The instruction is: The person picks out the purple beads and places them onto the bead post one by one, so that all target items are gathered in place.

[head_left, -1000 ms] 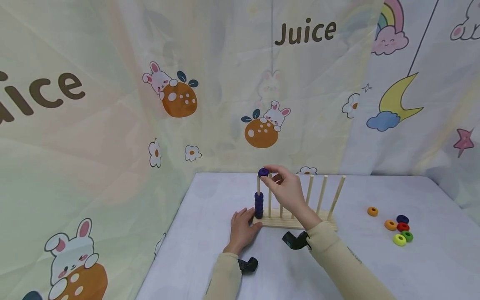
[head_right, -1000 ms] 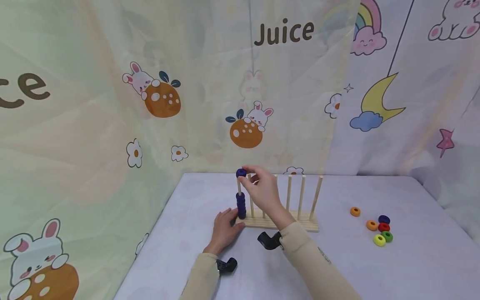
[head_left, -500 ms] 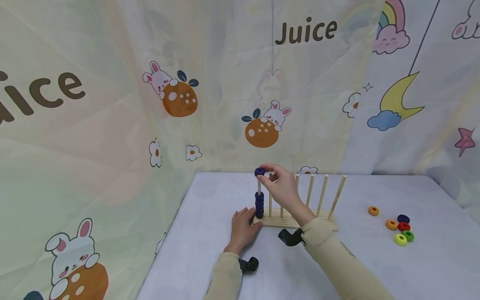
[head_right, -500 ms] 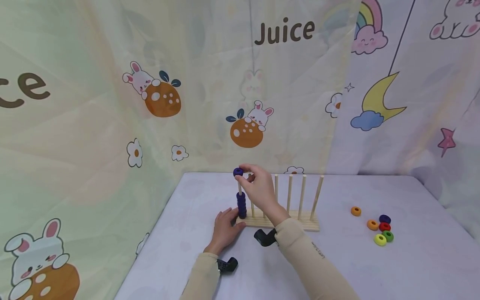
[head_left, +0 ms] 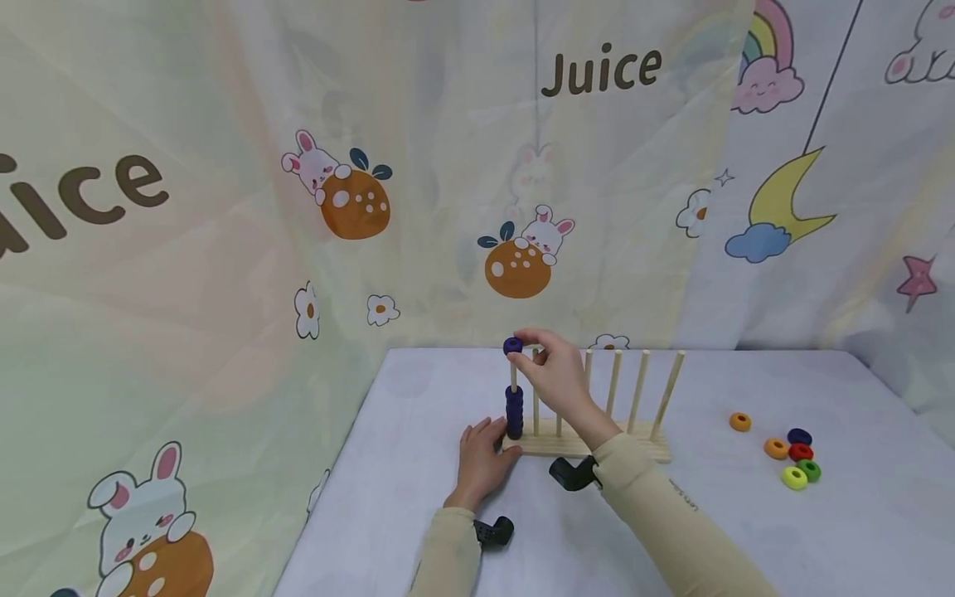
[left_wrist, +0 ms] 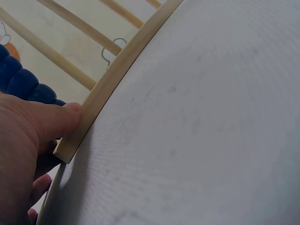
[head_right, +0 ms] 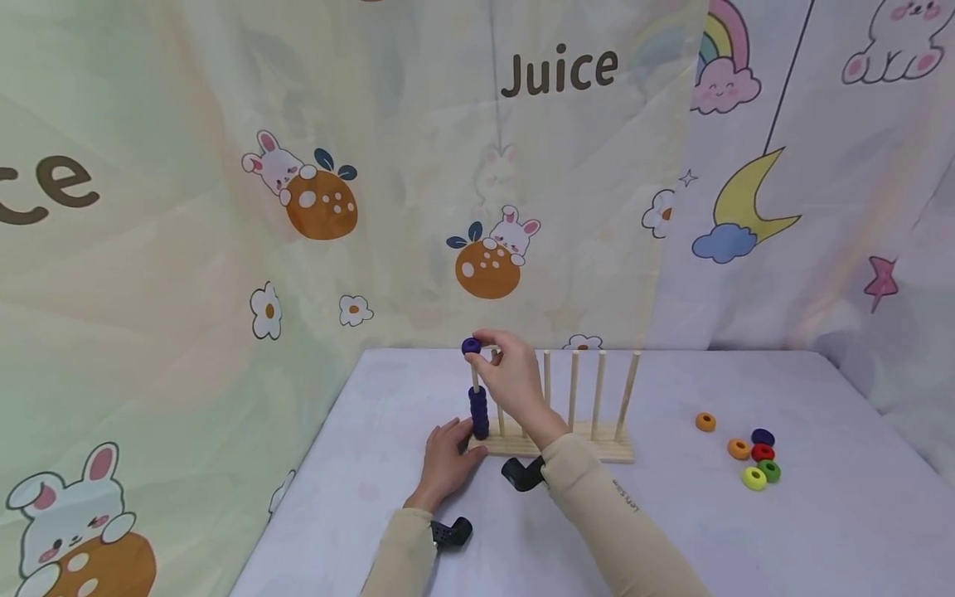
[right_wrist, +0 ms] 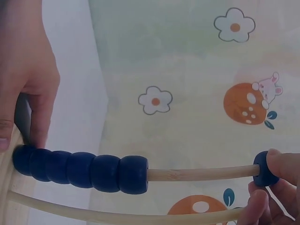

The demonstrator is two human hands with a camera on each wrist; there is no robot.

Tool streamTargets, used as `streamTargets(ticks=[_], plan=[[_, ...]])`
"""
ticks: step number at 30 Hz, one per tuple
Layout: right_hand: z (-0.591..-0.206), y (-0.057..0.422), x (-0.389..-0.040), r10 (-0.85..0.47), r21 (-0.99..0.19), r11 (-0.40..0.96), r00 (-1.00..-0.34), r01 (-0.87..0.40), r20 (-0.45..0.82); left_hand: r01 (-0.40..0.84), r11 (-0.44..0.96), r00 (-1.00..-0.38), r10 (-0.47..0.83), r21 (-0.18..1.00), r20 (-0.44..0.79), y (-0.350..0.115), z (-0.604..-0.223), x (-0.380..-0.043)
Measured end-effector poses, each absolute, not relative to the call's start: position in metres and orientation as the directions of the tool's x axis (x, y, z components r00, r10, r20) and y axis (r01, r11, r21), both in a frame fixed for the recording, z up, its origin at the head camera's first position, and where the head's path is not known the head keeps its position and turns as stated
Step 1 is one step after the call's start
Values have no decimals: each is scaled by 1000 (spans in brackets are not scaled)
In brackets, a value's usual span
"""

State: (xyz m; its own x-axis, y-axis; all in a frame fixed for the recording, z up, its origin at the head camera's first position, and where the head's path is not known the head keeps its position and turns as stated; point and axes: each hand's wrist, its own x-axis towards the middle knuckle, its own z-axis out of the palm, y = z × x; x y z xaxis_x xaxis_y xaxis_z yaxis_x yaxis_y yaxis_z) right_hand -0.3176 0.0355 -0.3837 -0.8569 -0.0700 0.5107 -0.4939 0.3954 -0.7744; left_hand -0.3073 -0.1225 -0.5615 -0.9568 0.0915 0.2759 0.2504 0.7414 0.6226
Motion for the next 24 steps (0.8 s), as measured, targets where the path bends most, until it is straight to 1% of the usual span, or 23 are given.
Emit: streamTargets(ticks=[11, 18, 24], plan=[[-391, 34, -317, -72, -755, 475, -875, -453, 480, 268, 739, -948, 90, 618, 304, -123, -564, -305], [-393, 33, -316, -83, -720, 511, -861, -469, 502, 279, 736, -946, 98, 617, 310, -122, -563, -306], [-394, 32, -315, -82, -714, 524, -862, -464, 500, 268, 741, -949, 90, 616, 303, -122, -562, -305]])
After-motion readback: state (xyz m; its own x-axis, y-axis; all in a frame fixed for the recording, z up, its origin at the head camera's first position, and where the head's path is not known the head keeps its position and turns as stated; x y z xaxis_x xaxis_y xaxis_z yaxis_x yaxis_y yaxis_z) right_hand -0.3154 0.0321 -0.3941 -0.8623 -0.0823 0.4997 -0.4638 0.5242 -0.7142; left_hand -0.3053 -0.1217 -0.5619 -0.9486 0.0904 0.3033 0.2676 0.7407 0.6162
